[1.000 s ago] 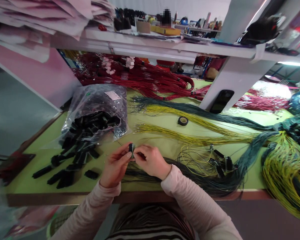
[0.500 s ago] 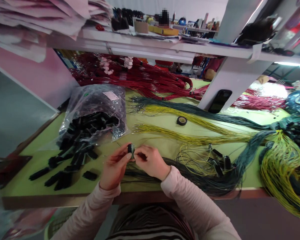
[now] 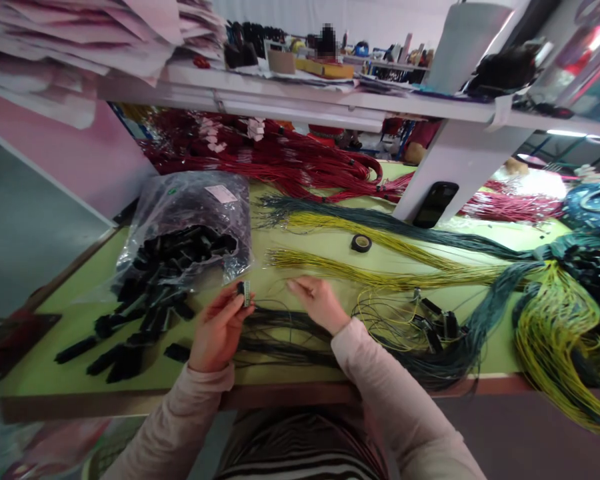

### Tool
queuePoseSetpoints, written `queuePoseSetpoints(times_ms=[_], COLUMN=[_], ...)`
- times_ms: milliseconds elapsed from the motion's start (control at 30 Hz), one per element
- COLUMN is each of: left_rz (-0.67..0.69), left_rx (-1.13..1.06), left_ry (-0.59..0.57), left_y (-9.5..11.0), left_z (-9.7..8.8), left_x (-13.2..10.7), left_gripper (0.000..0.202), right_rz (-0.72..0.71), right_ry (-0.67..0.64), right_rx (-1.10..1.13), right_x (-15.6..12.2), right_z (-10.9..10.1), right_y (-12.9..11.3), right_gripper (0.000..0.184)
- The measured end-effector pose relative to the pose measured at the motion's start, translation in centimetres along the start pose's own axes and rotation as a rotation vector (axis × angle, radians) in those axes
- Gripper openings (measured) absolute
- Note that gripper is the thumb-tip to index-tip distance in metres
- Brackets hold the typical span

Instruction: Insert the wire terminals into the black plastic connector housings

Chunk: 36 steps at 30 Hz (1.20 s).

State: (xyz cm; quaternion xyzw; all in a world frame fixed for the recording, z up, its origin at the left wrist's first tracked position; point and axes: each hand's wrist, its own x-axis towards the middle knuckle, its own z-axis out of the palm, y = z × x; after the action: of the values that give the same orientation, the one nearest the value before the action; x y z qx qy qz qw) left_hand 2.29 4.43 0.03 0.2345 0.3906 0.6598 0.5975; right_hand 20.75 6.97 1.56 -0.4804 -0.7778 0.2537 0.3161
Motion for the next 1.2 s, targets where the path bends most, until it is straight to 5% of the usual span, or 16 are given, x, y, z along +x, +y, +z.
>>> queuePoseSetpoints(times_ms=[133, 333, 567, 800, 1200], left_rz=[-0.021, -0.057, -0.152, -0.188, -0.184], left_rx=[-0.033, -0.026, -0.041, 0.002, -0.085], left_ry=[0.017, -0.009, -0.056, -0.168, -0.184], left_y=[-0.1, -0.3, -0.5, -0.8, -0.6], left_z=[-0.2, -0.1, 0.0, 0.3, 0.1], left_x=[0.1, 0.0, 0.0, -0.3, -0.2], left_gripper=[0.03, 0.03, 0.031, 0.031, 0.029], right_rz=[-0.058, -0.122, -0.062, -0.16, -0.13], right_ry=[-0.125, -0.234, -0.177, 0.008, 0.156], right_rx=[-0.51, -0.56, -0.43, 0.145, 0.204], right_x=[3.7, 6.0, 3.4, 1.0, 1.5], right_z=[0.9, 3.1, 1.1, 0.4, 0.2], right_y=[1.9, 1.8, 1.4, -0.1, -1.1], right_gripper=[0.016, 0.013, 0.013, 0.016, 0.011])
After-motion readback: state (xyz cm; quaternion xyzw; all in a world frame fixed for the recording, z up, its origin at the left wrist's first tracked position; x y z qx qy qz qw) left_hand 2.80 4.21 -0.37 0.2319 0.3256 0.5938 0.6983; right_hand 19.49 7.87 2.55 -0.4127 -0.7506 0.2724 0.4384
